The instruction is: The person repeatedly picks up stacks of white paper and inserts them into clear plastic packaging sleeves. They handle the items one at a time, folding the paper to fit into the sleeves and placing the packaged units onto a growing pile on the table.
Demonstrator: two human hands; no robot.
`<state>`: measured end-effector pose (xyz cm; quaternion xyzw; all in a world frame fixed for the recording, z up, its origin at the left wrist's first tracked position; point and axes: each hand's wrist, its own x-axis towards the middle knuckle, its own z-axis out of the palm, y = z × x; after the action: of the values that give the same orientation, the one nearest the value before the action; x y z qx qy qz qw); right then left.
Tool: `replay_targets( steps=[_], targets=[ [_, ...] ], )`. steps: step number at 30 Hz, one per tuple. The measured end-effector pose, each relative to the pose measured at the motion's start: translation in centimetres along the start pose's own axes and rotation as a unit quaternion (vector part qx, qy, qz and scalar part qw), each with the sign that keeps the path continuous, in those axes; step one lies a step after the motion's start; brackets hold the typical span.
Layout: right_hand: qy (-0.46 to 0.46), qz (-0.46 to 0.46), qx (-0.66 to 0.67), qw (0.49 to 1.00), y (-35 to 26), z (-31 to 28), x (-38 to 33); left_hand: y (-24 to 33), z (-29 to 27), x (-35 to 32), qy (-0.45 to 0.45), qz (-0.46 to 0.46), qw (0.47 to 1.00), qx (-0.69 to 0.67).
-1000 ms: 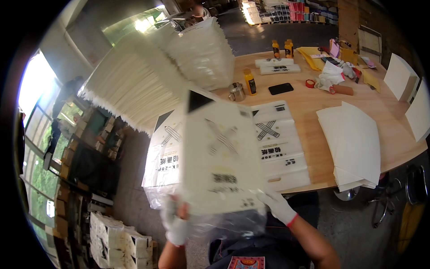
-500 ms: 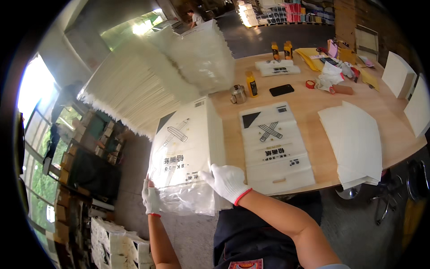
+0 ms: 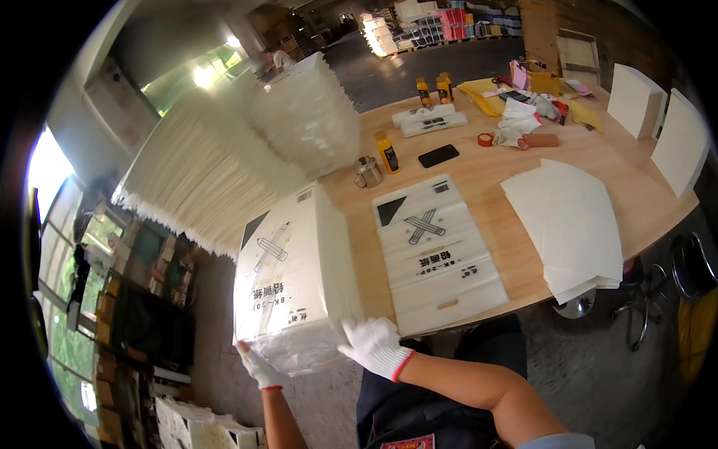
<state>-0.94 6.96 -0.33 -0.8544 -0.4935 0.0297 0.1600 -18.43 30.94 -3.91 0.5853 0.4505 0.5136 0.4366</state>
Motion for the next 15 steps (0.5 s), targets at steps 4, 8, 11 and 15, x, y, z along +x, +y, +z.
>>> replay_targets(
  steps=[4, 8, 11, 15],
  targets=[
    [-0.009, 0.050, 0.151, 0.987, 5.1, 3.1, -4.7, -8.7, -0.7, -6.9, 0.077, -0.121, 0.987, -0.066],
    [0.131, 0.122, 0.112, 0.978, 12.5, 3.1, -8.9, -12.9, 3.4, -19.1, -0.203, -0.238, 0.949, -0.049],
    [0.300, 0.122, 0.106, 0.940, 17.9, 2.6, -10.5, -4.7, 9.6, -24.7, -0.436, -0.237, 0.865, -0.079],
    [0.286, 0.185, 0.041, 0.939, 23.2, 2.7, -11.6, -0.9, 18.0, -25.4, -0.504, -0.048, 0.862, 0.032]
  ],
)
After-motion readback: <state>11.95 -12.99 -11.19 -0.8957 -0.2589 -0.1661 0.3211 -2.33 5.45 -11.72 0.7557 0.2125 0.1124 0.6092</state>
